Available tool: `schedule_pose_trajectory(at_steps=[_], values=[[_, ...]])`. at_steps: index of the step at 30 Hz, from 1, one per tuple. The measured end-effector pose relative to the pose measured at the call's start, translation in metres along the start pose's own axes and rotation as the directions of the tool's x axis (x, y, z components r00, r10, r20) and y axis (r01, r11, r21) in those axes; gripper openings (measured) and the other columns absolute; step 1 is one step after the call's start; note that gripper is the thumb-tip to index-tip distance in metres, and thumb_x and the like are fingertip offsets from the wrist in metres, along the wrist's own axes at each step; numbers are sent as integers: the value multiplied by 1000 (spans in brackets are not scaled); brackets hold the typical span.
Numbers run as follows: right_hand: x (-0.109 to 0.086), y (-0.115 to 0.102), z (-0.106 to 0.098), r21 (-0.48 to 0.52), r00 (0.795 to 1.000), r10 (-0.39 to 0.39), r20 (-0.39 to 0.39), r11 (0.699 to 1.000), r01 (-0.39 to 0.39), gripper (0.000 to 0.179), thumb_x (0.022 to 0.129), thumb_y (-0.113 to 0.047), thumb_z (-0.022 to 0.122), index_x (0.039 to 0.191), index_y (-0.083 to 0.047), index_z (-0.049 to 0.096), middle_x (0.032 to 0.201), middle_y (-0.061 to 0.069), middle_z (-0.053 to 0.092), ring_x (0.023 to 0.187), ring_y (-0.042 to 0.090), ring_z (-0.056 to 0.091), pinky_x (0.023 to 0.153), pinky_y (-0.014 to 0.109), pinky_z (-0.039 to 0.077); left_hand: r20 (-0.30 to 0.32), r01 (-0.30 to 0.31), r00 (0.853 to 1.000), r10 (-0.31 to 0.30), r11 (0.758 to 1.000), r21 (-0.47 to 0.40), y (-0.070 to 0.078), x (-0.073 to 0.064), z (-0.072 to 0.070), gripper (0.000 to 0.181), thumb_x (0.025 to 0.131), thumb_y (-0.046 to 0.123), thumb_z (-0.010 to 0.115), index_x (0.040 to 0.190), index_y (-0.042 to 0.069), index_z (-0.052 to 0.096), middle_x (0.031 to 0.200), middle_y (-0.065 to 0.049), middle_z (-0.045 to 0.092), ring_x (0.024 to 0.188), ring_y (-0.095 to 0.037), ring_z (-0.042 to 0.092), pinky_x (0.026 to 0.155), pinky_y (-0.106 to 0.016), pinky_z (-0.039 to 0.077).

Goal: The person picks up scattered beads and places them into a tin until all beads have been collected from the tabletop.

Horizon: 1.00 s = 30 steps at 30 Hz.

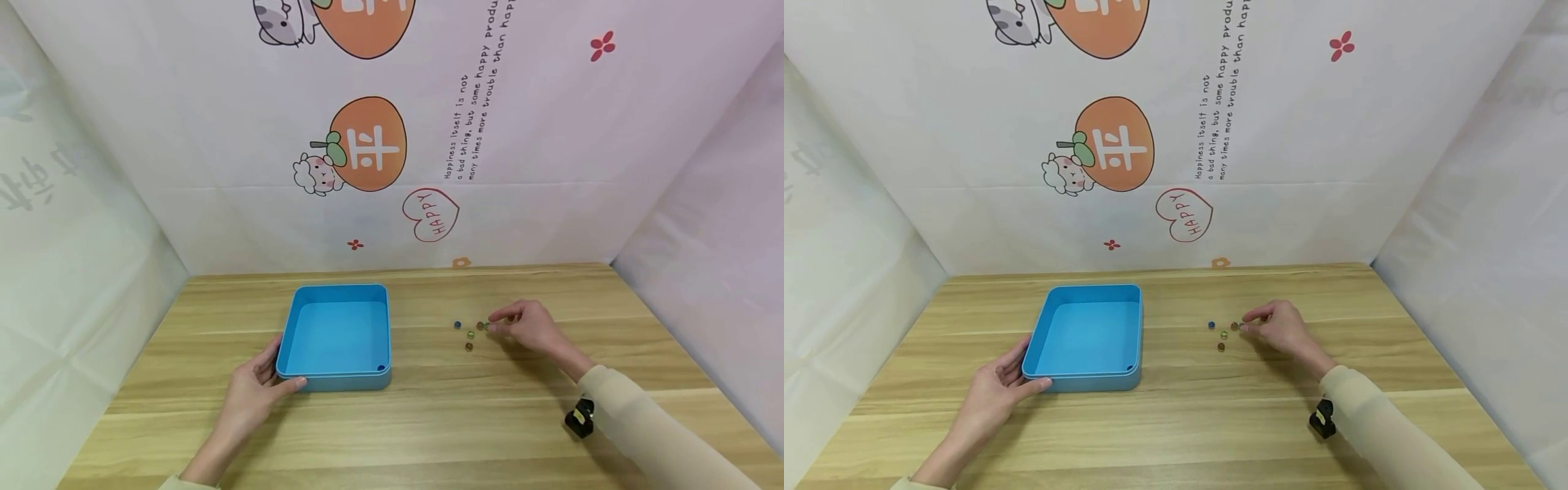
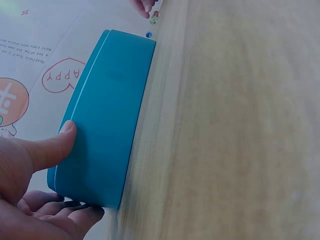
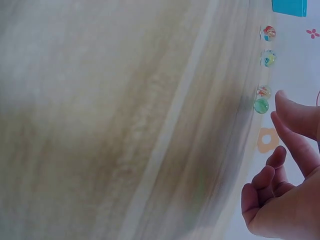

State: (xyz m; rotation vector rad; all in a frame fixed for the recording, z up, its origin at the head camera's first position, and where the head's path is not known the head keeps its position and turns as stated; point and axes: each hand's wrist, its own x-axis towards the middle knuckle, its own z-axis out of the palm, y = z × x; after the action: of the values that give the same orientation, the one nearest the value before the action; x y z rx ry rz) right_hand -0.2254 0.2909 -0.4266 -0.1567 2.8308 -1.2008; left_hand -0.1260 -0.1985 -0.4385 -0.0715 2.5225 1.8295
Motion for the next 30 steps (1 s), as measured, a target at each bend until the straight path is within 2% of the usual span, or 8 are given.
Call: schedule_pose_trajectory(at_steps=[9,17,30], values=[[2,1,2,-53,1000,-25,2,998,25,20,91,-14,84,108,-4,82,105,11,68,85,24,55,68,34,48,-2,-8,1000,8,1000,-4,0,-1,0,95,87,6,89,163,-3,32,166,-24,30,150,-38,34,112,-40,43],[3,1,2,-50,1000,-11,13,999,12,21,91,-16,85,108,-3,82,102,10,67,83,23,55,64,32,47,-6,-19,1000,19,1000,-16,1,-1,0,94,87,5,88,162,-4,32,166,-24,30,150,-37,34,112,-39,42],[7,4,4,-85,998,-63,4,994,63,16,91,-11,84,103,-1,83,94,7,68,80,22,54,66,33,46,-9,-24,1000,24,1000,-15,2,-1,1,94,87,5,88,162,-4,33,165,-24,31,150,-37,35,112,-39,42]])
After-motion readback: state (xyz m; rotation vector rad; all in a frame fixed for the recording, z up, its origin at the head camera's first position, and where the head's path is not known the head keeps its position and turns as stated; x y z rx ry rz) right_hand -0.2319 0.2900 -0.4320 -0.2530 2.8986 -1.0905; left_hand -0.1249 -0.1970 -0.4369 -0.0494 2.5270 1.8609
